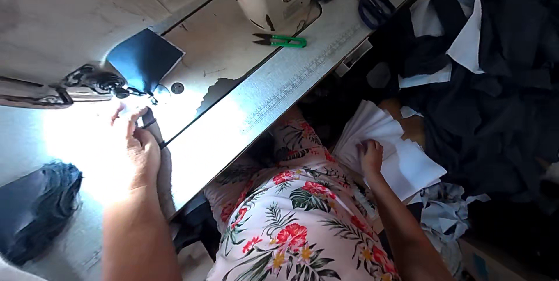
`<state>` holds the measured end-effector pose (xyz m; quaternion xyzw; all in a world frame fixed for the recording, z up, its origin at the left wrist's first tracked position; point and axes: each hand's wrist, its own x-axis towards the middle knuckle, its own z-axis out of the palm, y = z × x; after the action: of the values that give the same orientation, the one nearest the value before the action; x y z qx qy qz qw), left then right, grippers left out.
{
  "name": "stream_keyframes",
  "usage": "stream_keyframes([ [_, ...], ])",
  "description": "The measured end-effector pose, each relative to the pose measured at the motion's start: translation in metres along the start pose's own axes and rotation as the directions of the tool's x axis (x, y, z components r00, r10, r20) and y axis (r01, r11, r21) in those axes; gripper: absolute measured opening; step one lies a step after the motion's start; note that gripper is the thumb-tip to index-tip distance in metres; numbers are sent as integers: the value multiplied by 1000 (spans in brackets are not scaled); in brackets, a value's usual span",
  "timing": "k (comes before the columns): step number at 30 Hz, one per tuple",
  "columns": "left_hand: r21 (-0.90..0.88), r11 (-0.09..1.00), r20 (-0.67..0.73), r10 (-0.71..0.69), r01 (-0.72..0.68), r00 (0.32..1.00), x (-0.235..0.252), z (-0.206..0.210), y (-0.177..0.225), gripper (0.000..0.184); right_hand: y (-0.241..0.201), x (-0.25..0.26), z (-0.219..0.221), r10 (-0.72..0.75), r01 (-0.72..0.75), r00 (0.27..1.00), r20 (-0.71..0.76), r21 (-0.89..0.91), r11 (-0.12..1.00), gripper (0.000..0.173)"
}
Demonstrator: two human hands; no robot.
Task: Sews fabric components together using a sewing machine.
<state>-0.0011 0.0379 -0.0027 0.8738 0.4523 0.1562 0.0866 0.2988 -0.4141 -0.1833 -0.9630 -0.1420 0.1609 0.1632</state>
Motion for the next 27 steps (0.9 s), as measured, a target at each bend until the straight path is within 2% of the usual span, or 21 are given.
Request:
stream_keyframes([
  [2, -18, 1000, -15, 11, -12, 1000, -1, 1, -2, 42, 3, 6, 0, 20, -20, 1000, 20, 30, 999, 31],
  [5, -70, 998, -31, 1, -3, 1000, -1, 0, 0, 42, 15, 9, -10, 119, -103, 992, -38, 294, 950, 37],
  [6, -78, 997, -28, -4, 2, 1000, -2, 0, -1, 41, 19, 5, -17, 201, -132, 973, -114, 441, 888, 37],
  [8, -71, 997, -54, 2, -6, 999, -2, 3, -9, 38, 6, 4, -42, 416, -132, 877, -242, 709, 692, 41],
  [9, -86, 996, -101, 11, -20, 995, -2, 5, -12, 35, -8, 4, -60, 483, -87, 830, -278, 791, 606, 45],
  [10, -109, 993, -167, 18, -36, 986, -3, 7, -14, 31, -25, 2, -81, 492, -19, 817, -301, 838, 545, 48],
  [11, -108, 992, -235, 31, -58, 972, -5, 6, -13, 29, -41, 1, -100, 445, 65, 840, -311, 872, 486, 50],
  [13, -94, 986, -325, 101, -138, 940, -9, -6, -1, 29, -71, 7, -125, 277, 235, 880, -387, 859, 454, 49],
  [15, -183, 964, -315, 128, -192, 940, -18, -13, 21, 27, -120, 10, -144, 9, 419, 879, -476, 783, 460, 41],
  [16, -246, 940, -334, 149, -238, 931, -24, -13, 31, 25, -152, 6, -149, -156, 519, 846, -509, 723, 456, 37],
  [18, -380, 834, -389, 248, -400, 887, -41, -14, 54, 24, -215, -6, -142, -488, 691, 717, -498, 604, 398, 34],
  [19, -404, 771, -406, 331, -492, 852, -50, -19, 67, 23, -245, -12, -129, -647, 773, 608, -459, 530, 350, 34],
  [21, -359, 684, -406, 499, -635, 766, -66, -31, 89, 19, -302, -32, -96, -876, 890, 389, -286, 362, 277, 27],
  [22, -339, 661, -386, 551, -669, 740, -70, -35, 96, 17, -324, -47, -79, -935, 906, 325, -139, 329, 266, 26],
  [23, -336, 671, -337, 570, -661, 750, -71, -36, 98, 17, -342, -61, -65, -959, 902, 283, 5, 338, 268, 35],
  [24, -351, 720, -254, 542, -598, 801, -69, -35, 95, 18, -355, -72, -52, -969, 913, 229, 93, 324, 246, 40],
  [26, -436, 850, -61, 298, -294, 953, -66, -26, 80, 23, -368, -84, -36, -988, 964, 131, 86, 222, 147, 32],
  [27, -477, 870, 17, 149, -123, 989, -65, -22, 69, 29, -369, -82, -29, -996, 989, 92, 9, 115, 93, 27],
])
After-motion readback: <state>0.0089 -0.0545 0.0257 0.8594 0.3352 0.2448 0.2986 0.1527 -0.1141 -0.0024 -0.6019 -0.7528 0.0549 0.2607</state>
